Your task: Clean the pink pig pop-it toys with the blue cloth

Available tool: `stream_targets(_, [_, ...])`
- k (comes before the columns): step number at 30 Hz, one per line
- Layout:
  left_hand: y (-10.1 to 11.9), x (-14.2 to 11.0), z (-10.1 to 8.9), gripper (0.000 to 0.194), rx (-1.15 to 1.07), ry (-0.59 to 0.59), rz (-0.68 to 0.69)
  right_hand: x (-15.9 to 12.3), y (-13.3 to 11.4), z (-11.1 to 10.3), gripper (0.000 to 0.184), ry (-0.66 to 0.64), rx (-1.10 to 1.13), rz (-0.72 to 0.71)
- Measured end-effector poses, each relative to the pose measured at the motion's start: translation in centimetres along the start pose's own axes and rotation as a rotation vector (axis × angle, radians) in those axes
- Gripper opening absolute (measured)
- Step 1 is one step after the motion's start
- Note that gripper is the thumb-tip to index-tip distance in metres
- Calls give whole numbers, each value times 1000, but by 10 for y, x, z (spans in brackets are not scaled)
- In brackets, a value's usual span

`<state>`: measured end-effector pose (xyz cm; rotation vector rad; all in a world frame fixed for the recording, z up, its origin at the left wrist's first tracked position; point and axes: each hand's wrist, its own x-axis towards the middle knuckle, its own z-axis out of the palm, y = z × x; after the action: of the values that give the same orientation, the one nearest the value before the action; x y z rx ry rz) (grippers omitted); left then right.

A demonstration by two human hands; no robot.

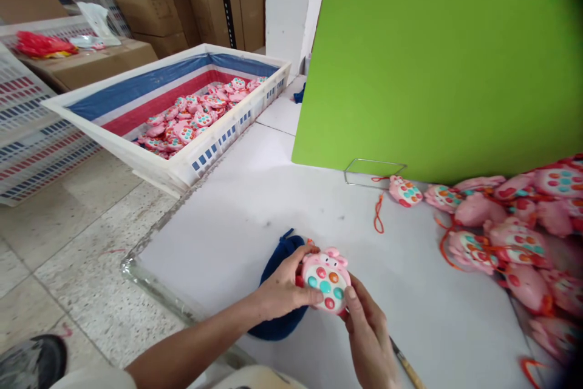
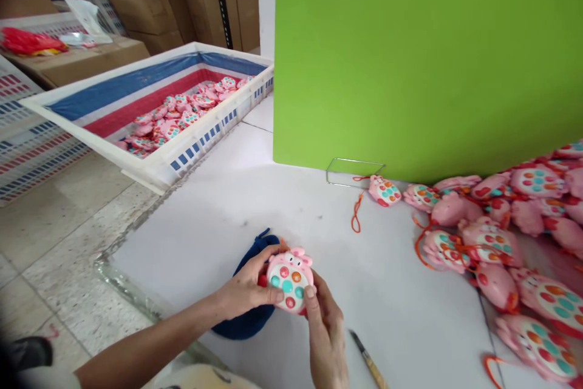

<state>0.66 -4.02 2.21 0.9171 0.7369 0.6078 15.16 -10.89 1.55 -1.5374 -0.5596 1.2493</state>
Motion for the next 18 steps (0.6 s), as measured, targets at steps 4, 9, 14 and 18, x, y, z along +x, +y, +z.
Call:
stream_targets(4, [-3,3,0,49,-73,36,-58,-2,5,0,50,-3,-19,13])
stream_targets(9, [-18,8,4,26,-138,176,-1,0,7,-7,51,4,-48,-34])
stream_targets(14, [20,22,-28,31,-260,367,26,49,-1,-51,53,51,-428,-211])
stream_targets(18, [118,22,-92,17,-440,590,407,120,-31,-96,67,256,-654,-343])
